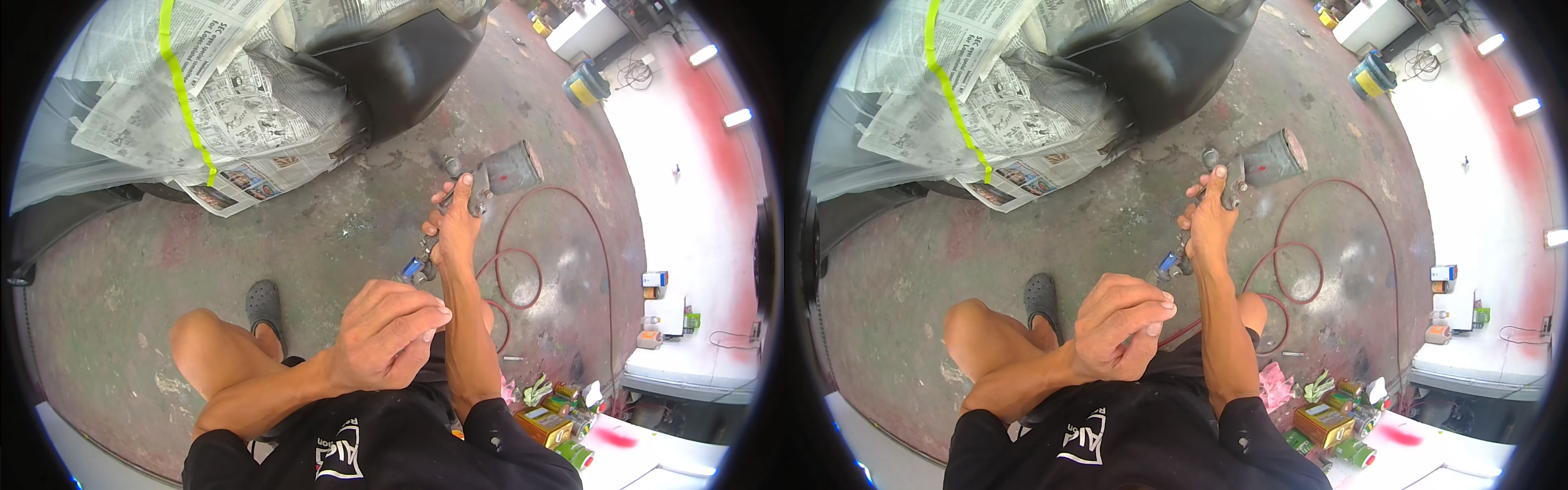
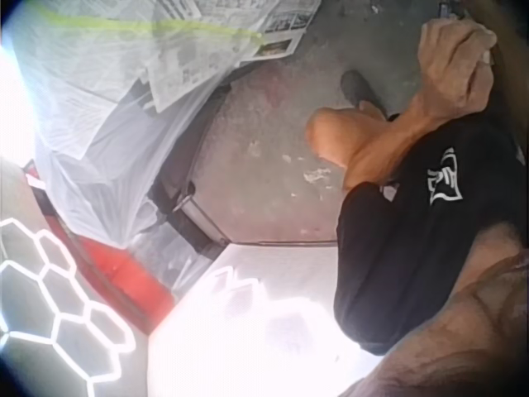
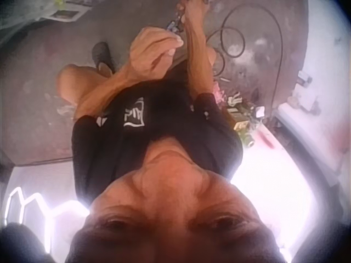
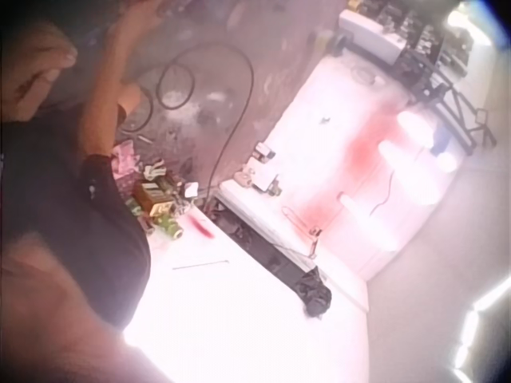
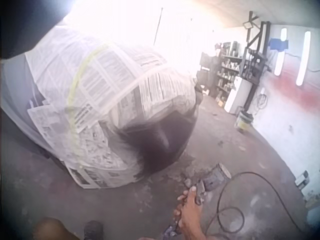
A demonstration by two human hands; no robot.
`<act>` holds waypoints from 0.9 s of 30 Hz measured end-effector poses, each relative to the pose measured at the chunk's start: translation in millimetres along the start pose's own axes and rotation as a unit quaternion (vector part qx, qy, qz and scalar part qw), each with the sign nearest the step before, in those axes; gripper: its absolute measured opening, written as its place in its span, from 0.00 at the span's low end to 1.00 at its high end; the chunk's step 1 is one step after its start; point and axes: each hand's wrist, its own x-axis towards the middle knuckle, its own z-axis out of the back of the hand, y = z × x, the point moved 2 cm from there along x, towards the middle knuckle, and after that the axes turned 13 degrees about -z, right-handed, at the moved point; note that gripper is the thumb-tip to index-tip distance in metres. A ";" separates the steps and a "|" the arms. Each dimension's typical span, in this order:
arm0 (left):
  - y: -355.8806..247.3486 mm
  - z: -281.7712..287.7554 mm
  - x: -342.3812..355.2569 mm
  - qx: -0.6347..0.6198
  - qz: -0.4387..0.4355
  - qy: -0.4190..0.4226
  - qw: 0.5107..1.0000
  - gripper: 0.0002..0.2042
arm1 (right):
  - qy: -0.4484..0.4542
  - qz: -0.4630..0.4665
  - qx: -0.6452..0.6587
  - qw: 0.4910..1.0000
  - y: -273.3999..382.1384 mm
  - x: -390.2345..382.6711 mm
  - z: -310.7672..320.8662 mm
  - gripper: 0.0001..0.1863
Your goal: The person uses a spray gun to apply paint to a car bumper that is masked with newspaper and plastic. They move around the part, applying multiple coats and occasionally touching the surface to check coverage.
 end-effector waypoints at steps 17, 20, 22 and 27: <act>0.5 0.2 4.6 -0.004 -0.006 -0.005 1.000 0.14 | 0.156 0.057 0.004 0.986 67.8 -98.9 -42.7 0.29; 1.5 -0.3 1.2 -0.001 -0.007 -0.008 1.000 0.14 | 0.128 0.045 0.006 0.991 59.9 -79.4 -35.9 0.29; 0.6 1.0 1.1 -0.001 -0.007 -0.004 1.000 0.14 | 0.110 0.034 0.012 0.993 50.5 -57.5 -29.8 0.29; -0.7 1.5 0.0 0.000 -0.003 -0.002 1.000 0.16 | 0.057 0.012 0.027 0.998 29.0 -4.5 -11.3 0.29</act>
